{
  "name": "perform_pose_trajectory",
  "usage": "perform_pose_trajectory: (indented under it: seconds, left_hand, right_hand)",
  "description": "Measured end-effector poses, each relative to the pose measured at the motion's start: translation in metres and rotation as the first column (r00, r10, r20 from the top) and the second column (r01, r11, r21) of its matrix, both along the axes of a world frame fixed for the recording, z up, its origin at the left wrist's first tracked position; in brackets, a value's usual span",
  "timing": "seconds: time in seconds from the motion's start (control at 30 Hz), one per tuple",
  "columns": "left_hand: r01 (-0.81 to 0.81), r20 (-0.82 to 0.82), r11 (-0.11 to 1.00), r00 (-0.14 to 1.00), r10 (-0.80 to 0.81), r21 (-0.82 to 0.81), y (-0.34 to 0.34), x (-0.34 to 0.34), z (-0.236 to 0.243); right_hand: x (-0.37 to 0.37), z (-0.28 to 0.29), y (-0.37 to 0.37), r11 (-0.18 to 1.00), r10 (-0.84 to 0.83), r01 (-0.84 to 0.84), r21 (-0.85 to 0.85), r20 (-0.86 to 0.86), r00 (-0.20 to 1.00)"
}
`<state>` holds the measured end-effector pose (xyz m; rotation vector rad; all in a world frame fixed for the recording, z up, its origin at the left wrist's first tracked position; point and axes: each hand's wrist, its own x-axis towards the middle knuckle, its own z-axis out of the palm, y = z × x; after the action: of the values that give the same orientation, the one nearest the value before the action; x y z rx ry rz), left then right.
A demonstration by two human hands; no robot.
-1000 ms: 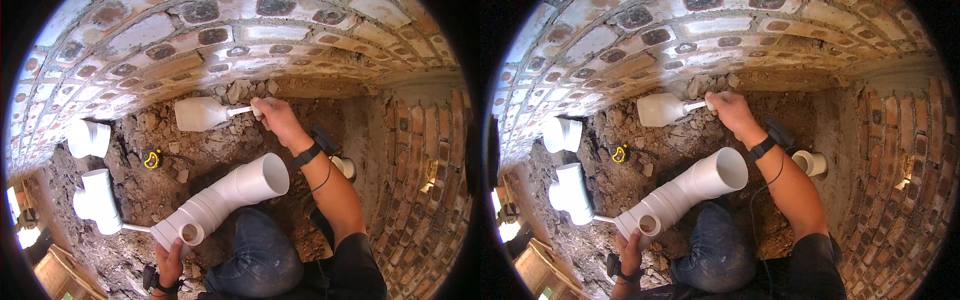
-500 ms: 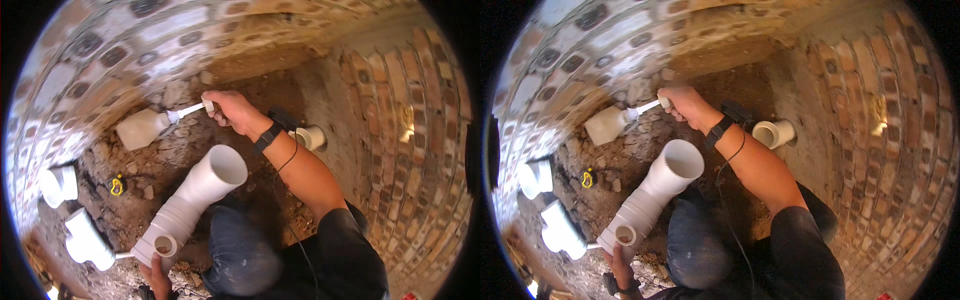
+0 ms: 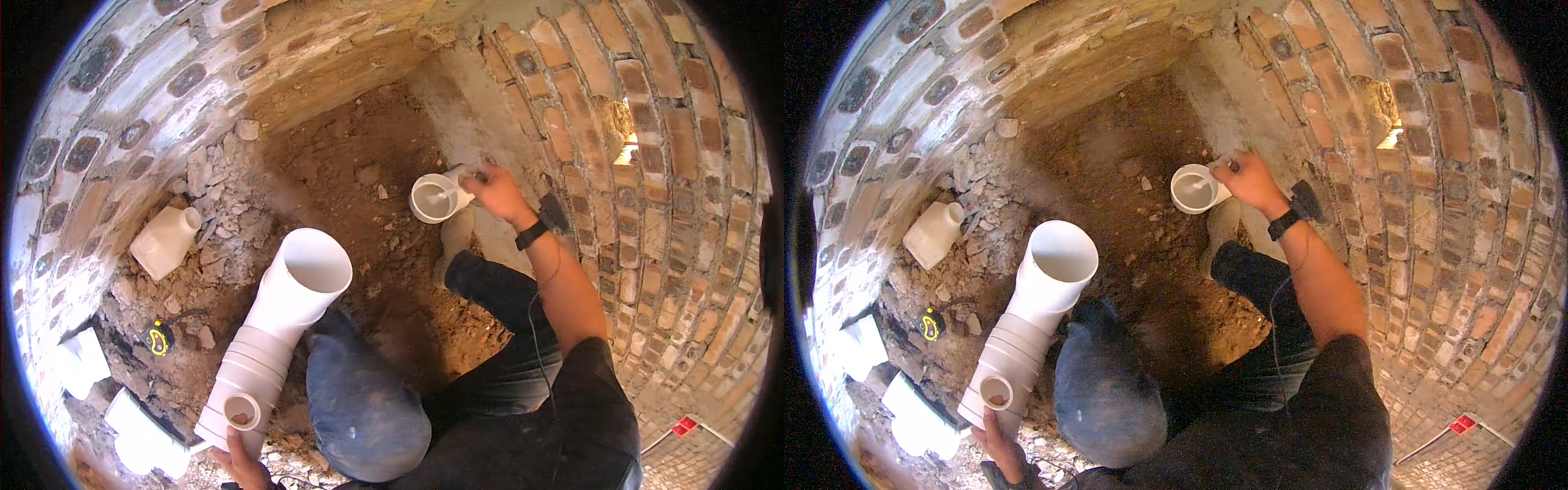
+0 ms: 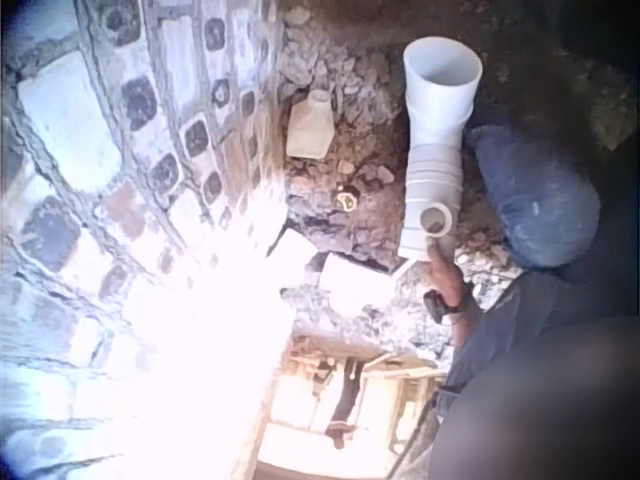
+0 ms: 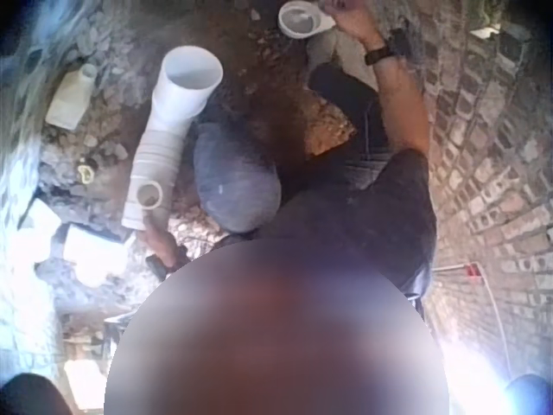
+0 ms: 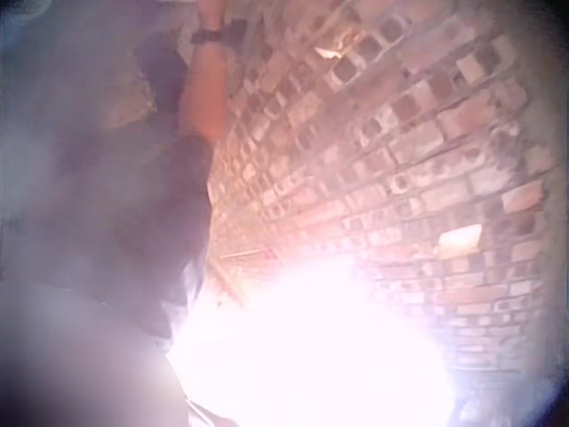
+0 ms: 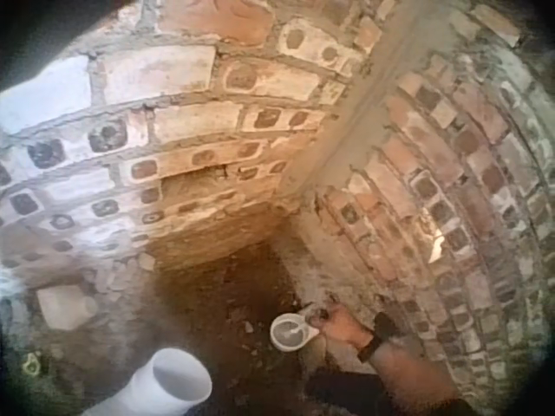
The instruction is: The person applies adhesive using an applicator to the inside of large PVC pipe fittings and the exterior of a pipe segment before joining them together and fitting the assembly into a brick-lined trench.
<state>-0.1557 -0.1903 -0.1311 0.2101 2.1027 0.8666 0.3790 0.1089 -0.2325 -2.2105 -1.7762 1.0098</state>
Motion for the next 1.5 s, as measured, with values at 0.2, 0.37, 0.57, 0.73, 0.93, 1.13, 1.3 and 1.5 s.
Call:
perform_pose_trajectory:
  seconds: [0.2, 0.37, 0.57, 0.73, 0.93, 1.13, 1.3, 1.5]
  left_hand:
    - [-0.031, -0.003, 1.0, 1.0, 0.031, -0.003, -0.005, -0.003, 0.0]
    - [-0.034, 0.006, 0.999, 0.999, 0.034, 0.023, -0.003, 0.001, 0.005]
    - [0.046, -0.077, 0.998, 0.996, -0.05, -0.052, -0.018, -0.01, -0.001]
    - [-0.051, -0.116, 0.997, 0.992, 0.044, -0.061, -0.009, 0.001, 0.0]
    - [0.02, -0.03, 1.0, 0.999, -0.02, -0.009, -0.005, -0.002, 0.005]
    - [0.494, -0.311, 0.833, 0.774, -0.551, -0.247, -0.028, -0.016, -0.003]
    - [0.43, -0.299, 0.897, 0.846, -0.441, -0.106, -0.021, -0.012, -0.004]
    - [0.382, -0.295, 0.908, 0.859, -0.418, -0.174, -0.04, -0.024, -0.014]
  right_hand:
    - [-0.007, -0.025, -0.013, 0.935, 0.355, -0.334, -0.122, 0.314, 0.88]
    - [-0.02, -0.049, -0.008, 0.915, 0.401, -0.368, -0.165, 0.27, 0.875]
    - [-0.026, -0.083, 0.002, 0.941, 0.3, -0.331, 0.07, 0.281, 0.912]
    - [-0.009, -0.087, -0.001, 0.823, 0.49, -0.566, 0.033, 0.461, 0.739]
    - [-0.033, -0.055, -0.014, 0.88, 0.469, -0.428, -0.203, 0.508, 0.723]
    - [-0.026, -0.071, 0.008, 0.92, 0.313, -0.231, -0.317, 0.235, 0.92]
    - [-0.022, -0.087, 0.01, 0.996, 0.062, -0.075, 0.046, 0.244, 0.968]
    - [-0.017, -0.065, -0.001, 0.886, 0.392, -0.458, 0.07, 0.414, 0.821]
